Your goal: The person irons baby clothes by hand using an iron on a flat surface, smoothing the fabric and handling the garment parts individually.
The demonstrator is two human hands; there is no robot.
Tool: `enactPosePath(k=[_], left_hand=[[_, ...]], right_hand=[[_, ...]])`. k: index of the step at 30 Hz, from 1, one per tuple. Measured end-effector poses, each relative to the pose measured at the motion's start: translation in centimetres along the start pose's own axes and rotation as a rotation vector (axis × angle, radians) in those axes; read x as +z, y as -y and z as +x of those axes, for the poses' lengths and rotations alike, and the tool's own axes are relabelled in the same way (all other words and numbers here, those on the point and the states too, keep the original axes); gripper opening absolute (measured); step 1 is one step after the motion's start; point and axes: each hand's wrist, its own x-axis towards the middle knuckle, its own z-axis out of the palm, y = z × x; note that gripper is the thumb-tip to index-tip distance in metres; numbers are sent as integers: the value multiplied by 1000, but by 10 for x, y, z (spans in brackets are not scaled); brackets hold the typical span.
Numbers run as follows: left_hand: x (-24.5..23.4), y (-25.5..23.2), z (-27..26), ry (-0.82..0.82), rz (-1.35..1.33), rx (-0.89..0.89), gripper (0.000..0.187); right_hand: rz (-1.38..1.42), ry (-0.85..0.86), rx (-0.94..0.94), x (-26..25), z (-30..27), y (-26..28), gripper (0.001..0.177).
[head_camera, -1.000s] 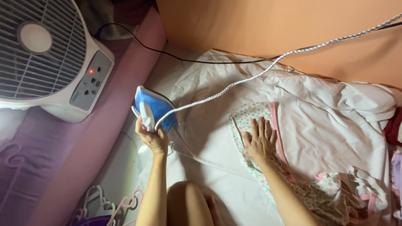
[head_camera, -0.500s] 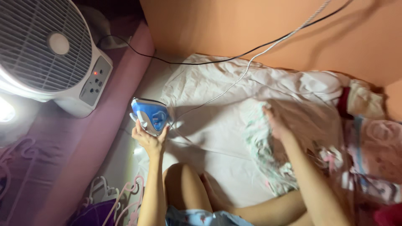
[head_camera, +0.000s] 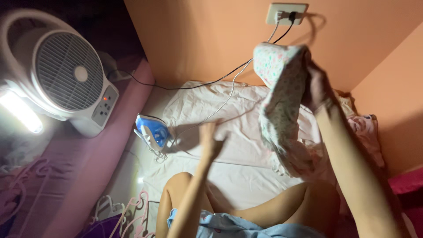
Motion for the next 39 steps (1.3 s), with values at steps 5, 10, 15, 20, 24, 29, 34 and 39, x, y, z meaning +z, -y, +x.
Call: enactPosePath(k=[5, 10, 15, 20, 24, 29, 34, 39], left_hand=[[71, -73, 24, 160, -212, -29, 85], [95, -61, 41, 240, -217, 24, 31], [26, -33, 99, -59, -216, -66, 27], [-70, -54, 149, -98, -28, 48, 10], [-117, -66, 148, 75, -55, -260, 10], [-116, -53, 135, 64, -122, -298, 17], [-118, -3, 110, 184, -176, -380, 26], [-91, 77, 63, 204, 150, -125, 37]], right_hand=[[206, 306, -287, -55, 19, 30, 35], [-857, -356, -869, -156, 43, 92, 40], [708, 78, -571, -165, 6, 143, 45], [-107, 34, -426, -178, -37, 159, 32], [-164, 24, -443, -194, -48, 149, 33], [-397, -56, -314, -193, -88, 128, 30], [-1004, -465, -137, -239, -103, 110, 43], [-757, -673, 25, -330, -93, 51, 39]])
